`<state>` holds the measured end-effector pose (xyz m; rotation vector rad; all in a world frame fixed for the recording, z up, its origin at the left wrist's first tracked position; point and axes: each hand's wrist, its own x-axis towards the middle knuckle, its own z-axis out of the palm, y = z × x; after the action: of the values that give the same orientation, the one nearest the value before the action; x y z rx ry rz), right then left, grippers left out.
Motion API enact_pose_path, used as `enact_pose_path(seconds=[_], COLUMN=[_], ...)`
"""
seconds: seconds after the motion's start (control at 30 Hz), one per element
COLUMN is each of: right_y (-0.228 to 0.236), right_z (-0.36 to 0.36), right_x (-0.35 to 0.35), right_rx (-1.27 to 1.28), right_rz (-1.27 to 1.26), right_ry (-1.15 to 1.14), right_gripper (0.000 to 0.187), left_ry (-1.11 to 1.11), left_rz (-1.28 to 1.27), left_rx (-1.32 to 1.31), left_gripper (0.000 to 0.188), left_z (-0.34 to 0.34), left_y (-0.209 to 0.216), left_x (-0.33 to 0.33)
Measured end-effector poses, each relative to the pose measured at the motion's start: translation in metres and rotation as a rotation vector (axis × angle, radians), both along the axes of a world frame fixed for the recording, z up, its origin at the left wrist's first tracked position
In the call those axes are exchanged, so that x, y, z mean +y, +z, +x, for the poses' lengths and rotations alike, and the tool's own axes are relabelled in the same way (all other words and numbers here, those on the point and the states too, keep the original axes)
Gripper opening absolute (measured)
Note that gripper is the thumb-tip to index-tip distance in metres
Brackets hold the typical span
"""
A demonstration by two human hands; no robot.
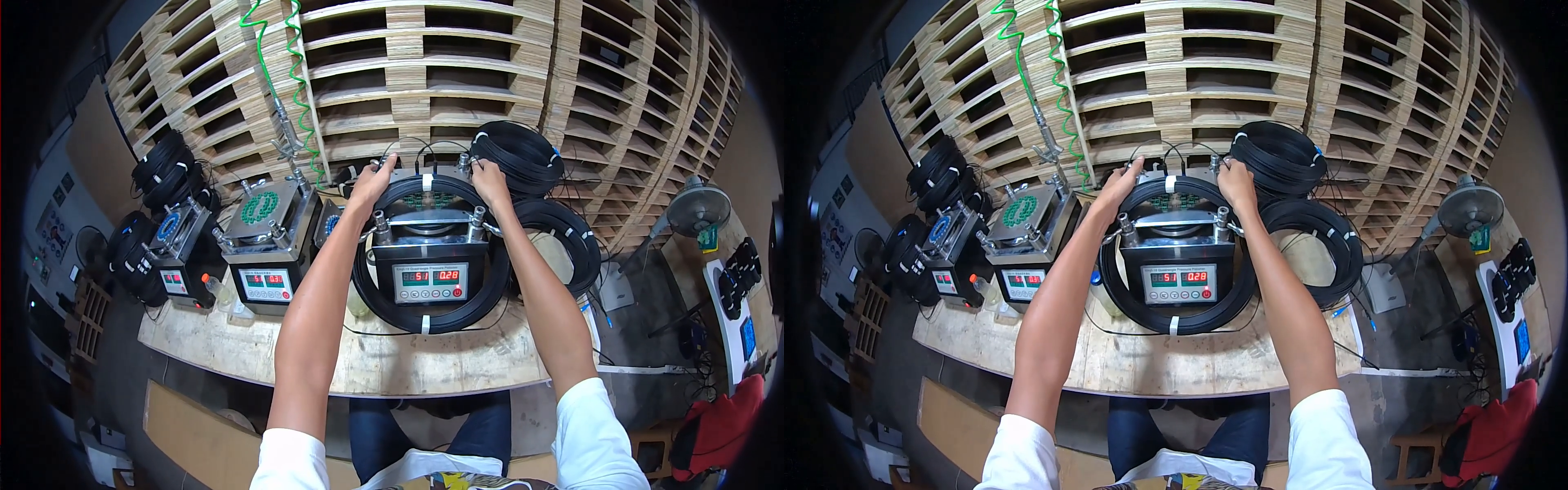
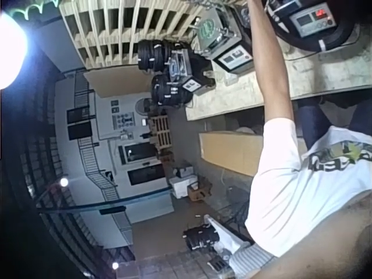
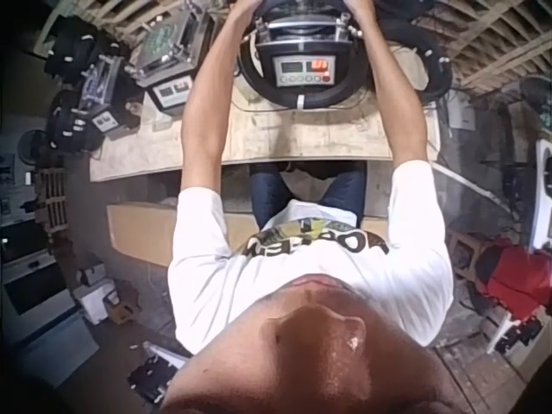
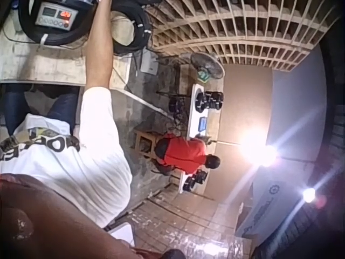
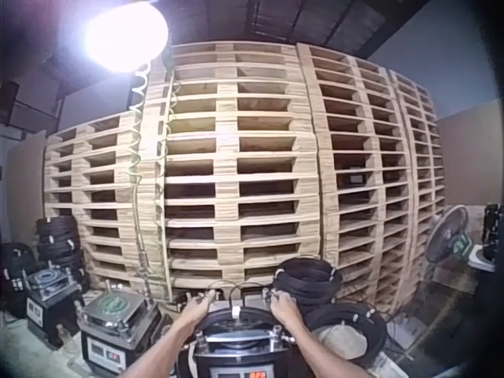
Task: Operating a wire-winding or tensioning machine to process a coil of black cable on a workbench.
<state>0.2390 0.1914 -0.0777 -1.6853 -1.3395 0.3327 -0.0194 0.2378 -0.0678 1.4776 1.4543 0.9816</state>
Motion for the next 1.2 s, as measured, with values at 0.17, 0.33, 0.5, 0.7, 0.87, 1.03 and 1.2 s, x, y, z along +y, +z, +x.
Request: enact_pose_path(seconds=[0.17, 0.33, 0.5, 0.7, 0.87, 1.03, 1.2], right_y=[-0.023, -0.029, -0.011, 0.001, -0.025, -0.024, -0.018], right_z=[0.014, 0.012, 0.008, -0.001, 0.02, 0.006, 0.012], right_x=[0.03, 0.031, 0.008, 0.007, 0.031, 0.028, 0.018], right_rx=[0.11, 0.205, 0.071, 0.042, 0.17, 0.297, 0.183], right_rz=[0.11, 0.191, -0.012, -0.097, 0.037, 0.14, 0.035], right_ry=[0.178, 0.153, -0.039, 0.046, 0.187, 0.176, 0.007], right_gripper=[0.036, 0.035, 0.038, 0.038, 0.039, 0.04, 0.039], left_ry=[0.094, 0.039, -0.058, -0.016, 0.122, 0.158, -0.085], left_rz=[-0.034, 0.04, -0.001, 0.033, 0.036, 0.119, 0.104], left_rx=[0.057, -0.027, -0.056, 0.035, 0.125, 0.096, -0.021], left_gripper=[0.105, 0.107, 0.108, 0.103, 0.098, 0.098, 0.099], left_z=[-0.002, 0.002, 0.007, -0.01, 0.005, -0.002, 0.002], left_y=[-0.004, 0.004, 0.014, -0.011, -0.006, -0.007, -0.004], left_x=[0.009, -0.008, -0.02, 0.015, 0.006, 0.004, 0.006])
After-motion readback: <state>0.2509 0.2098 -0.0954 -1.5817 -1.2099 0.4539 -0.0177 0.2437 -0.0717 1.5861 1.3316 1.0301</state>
